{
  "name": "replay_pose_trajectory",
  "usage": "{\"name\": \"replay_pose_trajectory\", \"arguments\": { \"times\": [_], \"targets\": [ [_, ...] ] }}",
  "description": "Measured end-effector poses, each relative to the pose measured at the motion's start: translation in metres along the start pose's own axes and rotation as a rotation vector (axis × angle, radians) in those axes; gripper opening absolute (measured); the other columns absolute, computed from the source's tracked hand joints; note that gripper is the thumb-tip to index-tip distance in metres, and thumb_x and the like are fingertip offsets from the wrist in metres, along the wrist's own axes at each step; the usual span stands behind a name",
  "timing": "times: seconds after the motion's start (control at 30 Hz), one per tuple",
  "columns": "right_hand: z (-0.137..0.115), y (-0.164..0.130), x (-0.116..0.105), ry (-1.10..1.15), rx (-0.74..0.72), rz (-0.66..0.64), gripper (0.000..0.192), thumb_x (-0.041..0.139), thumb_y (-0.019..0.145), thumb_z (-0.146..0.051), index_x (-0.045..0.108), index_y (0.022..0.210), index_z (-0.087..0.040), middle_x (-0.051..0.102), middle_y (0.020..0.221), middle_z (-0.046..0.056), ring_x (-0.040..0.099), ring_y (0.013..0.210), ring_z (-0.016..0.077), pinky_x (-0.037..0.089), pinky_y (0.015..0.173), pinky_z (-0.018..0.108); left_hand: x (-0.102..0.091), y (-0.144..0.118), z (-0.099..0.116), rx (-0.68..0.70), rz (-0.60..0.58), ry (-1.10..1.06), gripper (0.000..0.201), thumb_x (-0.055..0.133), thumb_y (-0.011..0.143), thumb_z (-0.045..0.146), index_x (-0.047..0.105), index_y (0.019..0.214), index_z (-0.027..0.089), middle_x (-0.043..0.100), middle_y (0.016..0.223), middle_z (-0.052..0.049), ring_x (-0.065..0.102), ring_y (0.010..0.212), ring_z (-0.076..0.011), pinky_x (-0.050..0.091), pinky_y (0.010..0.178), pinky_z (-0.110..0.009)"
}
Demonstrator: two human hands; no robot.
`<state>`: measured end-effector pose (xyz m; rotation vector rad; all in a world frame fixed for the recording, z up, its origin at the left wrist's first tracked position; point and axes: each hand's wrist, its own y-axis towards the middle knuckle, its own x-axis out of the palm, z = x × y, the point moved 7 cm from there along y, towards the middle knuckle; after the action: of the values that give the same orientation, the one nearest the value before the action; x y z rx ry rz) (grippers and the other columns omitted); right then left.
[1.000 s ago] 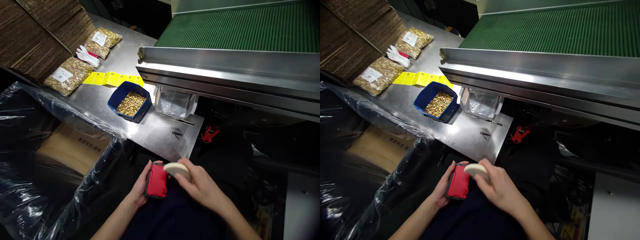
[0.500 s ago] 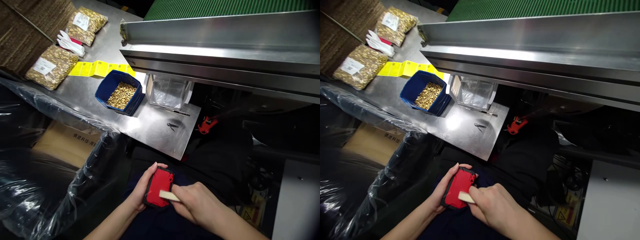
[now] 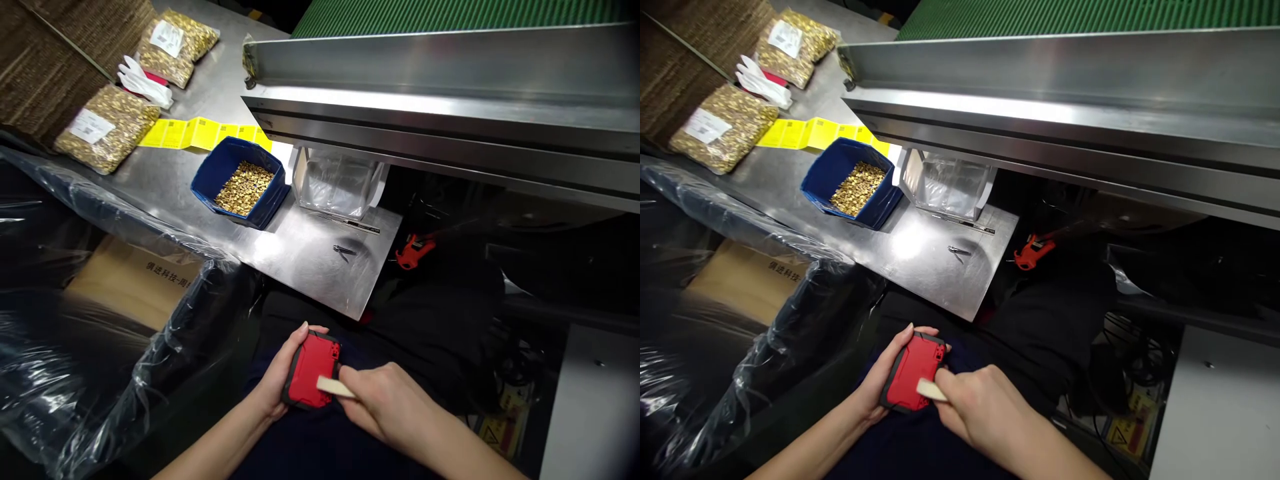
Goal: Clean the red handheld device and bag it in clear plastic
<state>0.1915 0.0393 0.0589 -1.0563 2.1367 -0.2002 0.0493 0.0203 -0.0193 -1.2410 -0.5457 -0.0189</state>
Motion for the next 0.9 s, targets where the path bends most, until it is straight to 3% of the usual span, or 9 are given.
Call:
{"name": "replay_pose_trajectory", "arguments": {
  "times": [0.2,0.33,0.47,0.57,0.73,0.9],
  "targets": [
    [0.0031,0.0035,-0.0043,0.005,0.069,0.026,0.009,0.049,0.103,-0.03,0.056,0.1,-0.024,0.073,0.078,-0.003,0.068,0.063,0.0144,0.03,0.055,0.026,-0.004,0.0012,-0.0012,-0.005,0.02,-0.002,0.047,0.06,0.094,0.058,0.068,0.116,0.017,0.076,0.095,-0.01,0.07,0.073,-0.02,0.056,0.066,-0.028],
    [-0.0011,0.0036,0.0,0.026,0.03,-0.019,0.007,0.052,0.101,-0.03,0.057,0.1,-0.025,0.074,0.082,-0.003,0.069,0.066,0.0148,0.032,0.056,0.025,-0.0033,0.002,0.0003,0.027,-0.018,-0.009,0.047,0.06,0.095,0.057,0.068,0.116,0.017,0.076,0.099,-0.011,0.072,0.086,-0.0239,0.058,0.077,-0.032],
    [0.0044,0.0021,-0.0006,0.017,0.093,0.015,0.007,0.05,0.102,-0.029,0.056,0.101,-0.025,0.072,0.079,-0.003,0.067,0.063,0.0139,0.03,0.055,0.026,-0.0053,0.003,-0.0016,-0.005,-0.004,-0.013,0.047,0.058,0.095,0.058,0.067,0.116,0.017,0.076,0.096,-0.01,0.07,0.074,-0.0212,0.056,0.067,-0.03],
    [0.0003,0.0045,0.0034,0.027,0.053,-0.03,0.008,0.05,0.102,-0.029,0.056,0.1,-0.025,0.073,0.078,-0.003,0.067,0.063,0.0139,0.03,0.055,0.025,-0.0032,0.004,-0.0005,-0.002,-0.043,-0.044,0.045,0.059,0.095,0.056,0.067,0.116,0.017,0.076,0.099,-0.011,0.072,0.086,-0.0248,0.058,0.077,-0.033],
    [0.0011,0.0085,-0.0005,0.013,0.104,0.012,0.01,0.049,0.103,-0.031,0.056,0.101,-0.024,0.073,0.08,-0.002,0.067,0.064,0.0142,0.032,0.056,0.025,-0.005,0.0051,-0.0008,-0.022,-0.025,-0.046,0.047,0.058,0.095,0.058,0.068,0.114,0.017,0.076,0.094,-0.01,0.071,0.074,-0.0213,0.057,0.068,-0.03],
    [-0.004,0.008,0.0022,0.017,0.075,-0.014,0.008,0.051,0.102,-0.03,0.056,0.098,-0.025,0.073,0.08,-0.003,0.068,0.064,0.0143,0.032,0.056,0.025,-0.0023,0.0049,0.0016,0.008,-0.058,-0.028,0.047,0.061,0.094,0.057,0.068,0.115,0.016,0.077,0.1,-0.013,0.073,0.086,-0.026,0.058,0.078,-0.034]
  ]
}}
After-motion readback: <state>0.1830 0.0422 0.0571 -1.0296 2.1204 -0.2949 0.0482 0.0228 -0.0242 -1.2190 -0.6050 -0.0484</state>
